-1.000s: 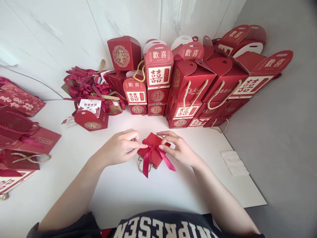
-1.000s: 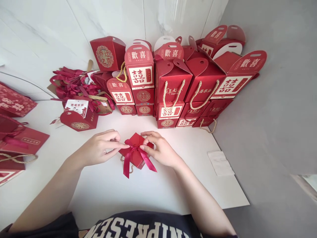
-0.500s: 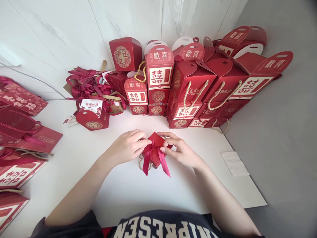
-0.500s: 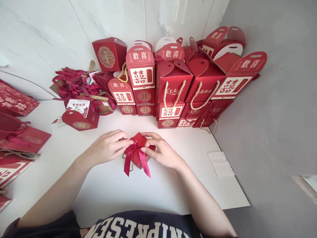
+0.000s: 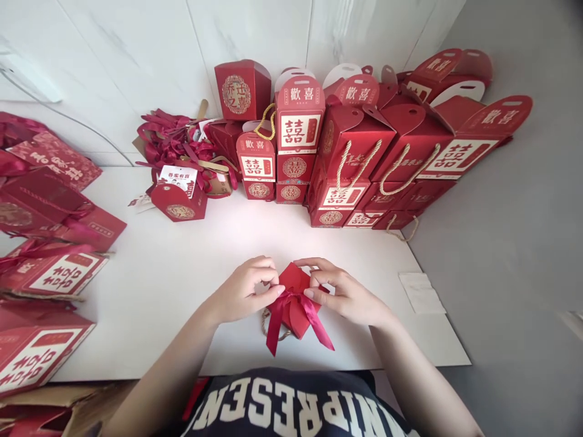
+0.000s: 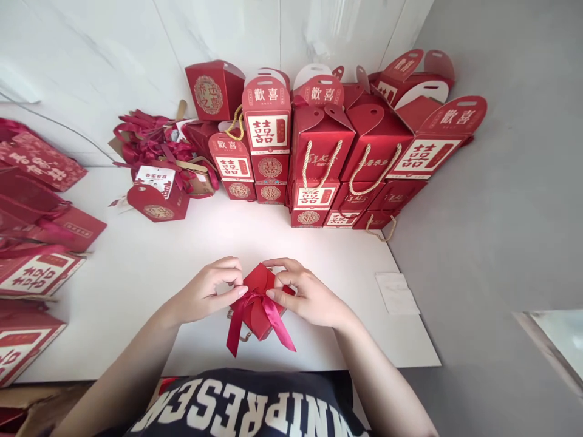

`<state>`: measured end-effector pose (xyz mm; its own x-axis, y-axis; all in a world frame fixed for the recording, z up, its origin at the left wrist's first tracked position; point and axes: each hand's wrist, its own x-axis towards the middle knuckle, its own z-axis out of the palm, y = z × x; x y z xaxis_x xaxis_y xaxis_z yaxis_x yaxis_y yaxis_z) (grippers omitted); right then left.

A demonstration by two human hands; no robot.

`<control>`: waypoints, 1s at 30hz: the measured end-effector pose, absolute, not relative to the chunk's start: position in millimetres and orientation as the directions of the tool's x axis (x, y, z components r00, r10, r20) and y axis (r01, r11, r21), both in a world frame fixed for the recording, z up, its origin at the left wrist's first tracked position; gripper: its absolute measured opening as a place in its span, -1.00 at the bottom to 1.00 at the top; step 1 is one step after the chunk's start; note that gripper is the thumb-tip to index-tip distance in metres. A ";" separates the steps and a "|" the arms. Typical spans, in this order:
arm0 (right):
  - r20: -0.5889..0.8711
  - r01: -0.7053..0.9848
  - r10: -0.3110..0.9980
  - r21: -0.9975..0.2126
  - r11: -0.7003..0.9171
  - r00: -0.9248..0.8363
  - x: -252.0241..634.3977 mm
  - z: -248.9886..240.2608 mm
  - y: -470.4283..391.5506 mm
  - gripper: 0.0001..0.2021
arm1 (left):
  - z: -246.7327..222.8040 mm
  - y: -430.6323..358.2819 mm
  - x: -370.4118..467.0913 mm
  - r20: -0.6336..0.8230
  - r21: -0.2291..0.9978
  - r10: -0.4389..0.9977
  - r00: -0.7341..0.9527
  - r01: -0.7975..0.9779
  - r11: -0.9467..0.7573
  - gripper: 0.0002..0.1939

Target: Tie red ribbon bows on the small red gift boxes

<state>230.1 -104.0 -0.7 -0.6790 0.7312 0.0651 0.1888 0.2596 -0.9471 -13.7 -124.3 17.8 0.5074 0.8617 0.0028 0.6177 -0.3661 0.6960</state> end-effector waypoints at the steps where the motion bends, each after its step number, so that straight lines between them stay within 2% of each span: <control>1: 0.075 0.172 0.739 -0.952 0.253 -0.670 230.8 -4.9 -108.1 -0.73 | 13.4 -129.8 -11.6 0.015 0.707 0.880 0.475 0.617 -0.345 -0.66; 6: 0.122 0.072 0.774 -0.974 0.212 -0.621 228.9 -21.9 -124.8 -0.69 | -4.8 -152.5 -0.5 0.050 0.783 0.946 0.320 0.575 -0.236 -0.64; 10: 0.138 0.010 0.803 -0.984 0.175 -0.579 226.6 -29.0 -139.0 -0.69 | -16.9 -169.9 6.8 0.050 0.878 0.974 0.222 0.454 -0.149 -0.62; 15: 0.148 -0.058 0.846 -0.989 0.137 -0.512 226.5 -38.7 -155.8 -0.66 | -26.6 -189.2 10.0 0.005 0.940 0.981 0.193 0.333 -0.070 -0.62; 19: 0.134 -0.227 0.907 -0.973 0.043 -0.400 219.6 -54.8 -164.9 -0.60 | -30.4 -193.7 10.6 0.014 0.952 0.984 0.180 0.298 -0.068 -0.62; 23: 0.096 -0.398 0.946 -0.916 -0.037 -0.309 212.2 -70.2 -169.3 -0.65 | -34.2 -190.4 10.8 0.047 0.950 0.985 0.164 0.298 -0.095 -0.61; 25: 0.115 -0.419 0.934 -0.907 -0.039 -0.337 214.0 -72.6 -168.4 -0.67 | -31.8 -189.8 10.1 0.059 0.938 0.982 0.180 0.327 -0.116 -0.62; 27: 0.126 -0.372 0.890 -0.927 -0.052 -0.438 220.4 -69.8 -165.8 -0.66 | -22.8 -192.6 7.7 0.063 0.913 0.975 0.214 0.382 -0.143 -0.64; 29: 0.112 -0.272 0.830 -0.961 -0.049 -0.546 229.5 -62.3 -162.1 -0.66 | -7.7 -200.1 1.5 0.052 0.871 0.963 0.265 0.460 -0.173 -0.77; 30: 0.106 -0.217 0.807 -0.976 -0.028 -0.581 234.2 -57.1 -159.7 -0.68 | 1.0 -205.6 -3.8 0.049 0.843 0.960 0.277 0.504 -0.189 -0.90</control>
